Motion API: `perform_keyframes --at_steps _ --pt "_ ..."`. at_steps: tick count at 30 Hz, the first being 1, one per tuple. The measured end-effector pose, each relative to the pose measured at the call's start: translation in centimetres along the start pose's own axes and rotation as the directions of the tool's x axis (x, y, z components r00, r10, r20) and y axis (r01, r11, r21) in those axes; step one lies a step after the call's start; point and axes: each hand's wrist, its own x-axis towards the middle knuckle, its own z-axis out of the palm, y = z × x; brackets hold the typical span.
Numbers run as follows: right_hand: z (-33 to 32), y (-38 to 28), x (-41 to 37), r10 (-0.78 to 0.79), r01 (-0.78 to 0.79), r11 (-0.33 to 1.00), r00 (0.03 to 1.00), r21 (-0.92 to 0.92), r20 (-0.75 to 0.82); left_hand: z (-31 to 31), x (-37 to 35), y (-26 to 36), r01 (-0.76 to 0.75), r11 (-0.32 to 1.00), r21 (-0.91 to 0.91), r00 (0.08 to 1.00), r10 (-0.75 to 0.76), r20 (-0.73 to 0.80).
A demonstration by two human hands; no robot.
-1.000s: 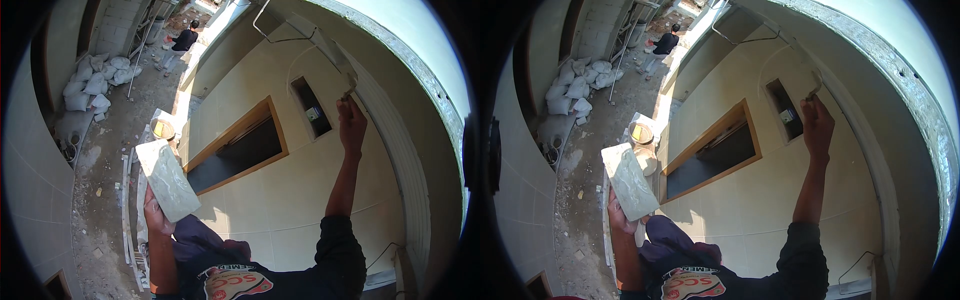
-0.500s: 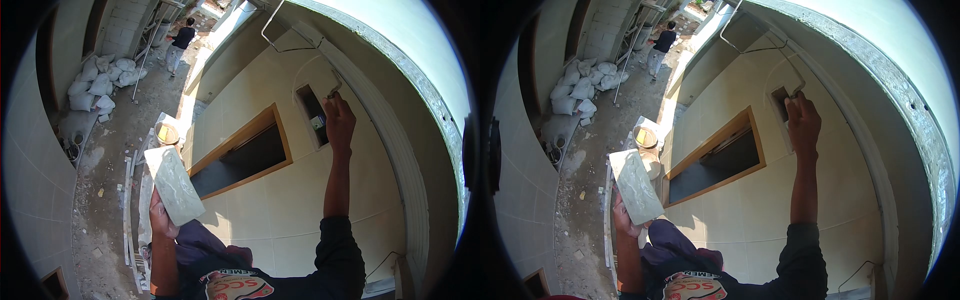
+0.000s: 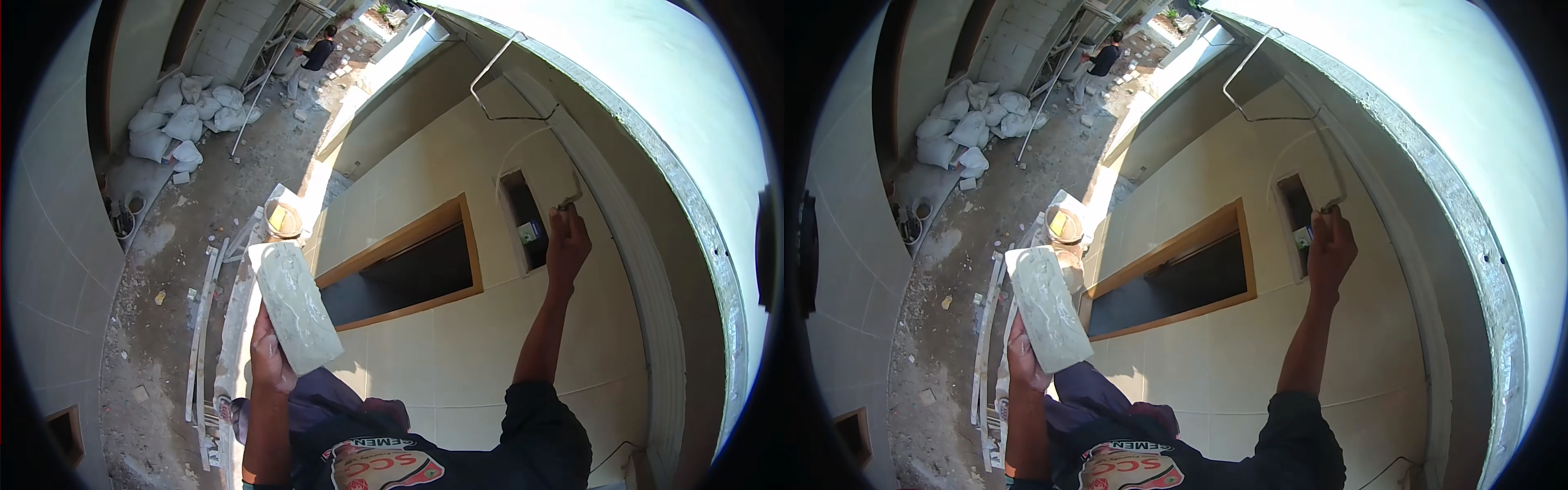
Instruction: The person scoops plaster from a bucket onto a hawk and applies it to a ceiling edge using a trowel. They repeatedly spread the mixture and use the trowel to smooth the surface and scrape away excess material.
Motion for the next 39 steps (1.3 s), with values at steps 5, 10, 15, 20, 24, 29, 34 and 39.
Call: perform_keyframes --at_steps 5,10,15,20,24,29,34,39 --pt "5.1 -1.8 5.0 -0.142 0.146 0.989 0.981 0.023 -0.130 0.0 0.5 0.2 -0.001 1.000 -0.014 0.998 0.002 0.069" --pt "2.3 -4.2 3.3 -0.054 0.078 0.981 0.989 0.178 -0.134 0.5 0.2 0.4 -0.004 1.000 -0.001 0.999 0.004 0.048" --pt "0.8 -4.0 1.4 -0.077 0.082 0.984 0.996 0.161 -0.038 0.6 0.2 -0.1 0.007 1.000 0.000 1.000 -0.007 0.004" --pt "4.6 -1.6 4.9 -0.237 0.247 0.968 0.959 0.045 -0.157 1.2 1.3 -0.9 0.021 1.000 0.017 0.998 -0.022 0.053" --pt "1.1 -3.1 3.1 -0.083 0.102 0.986 0.986 0.132 -0.145 2.5 1.7 -1.4 0.054 0.999 -0.007 0.995 -0.053 0.080" --pt "-3.4 -3.4 -1.3 0.007 0.024 0.974 0.991 0.223 -0.137 5.4 2.5 -1.4 0.109 0.993 -0.034 0.971 -0.099 0.218" --pt "-4.8 -2.9 -5.1 0.072 -0.083 0.955 0.996 0.286 0.050 11.1 5.0 -1.6 0.136 0.991 0.008 0.948 -0.133 0.289" --pt "-4.6 -4.4 -7.7 0.100 -0.174 0.936 0.965 0.306 0.244 15.3 8.4 -2.5 0.203 0.976 -0.080 0.856 -0.137 0.499"
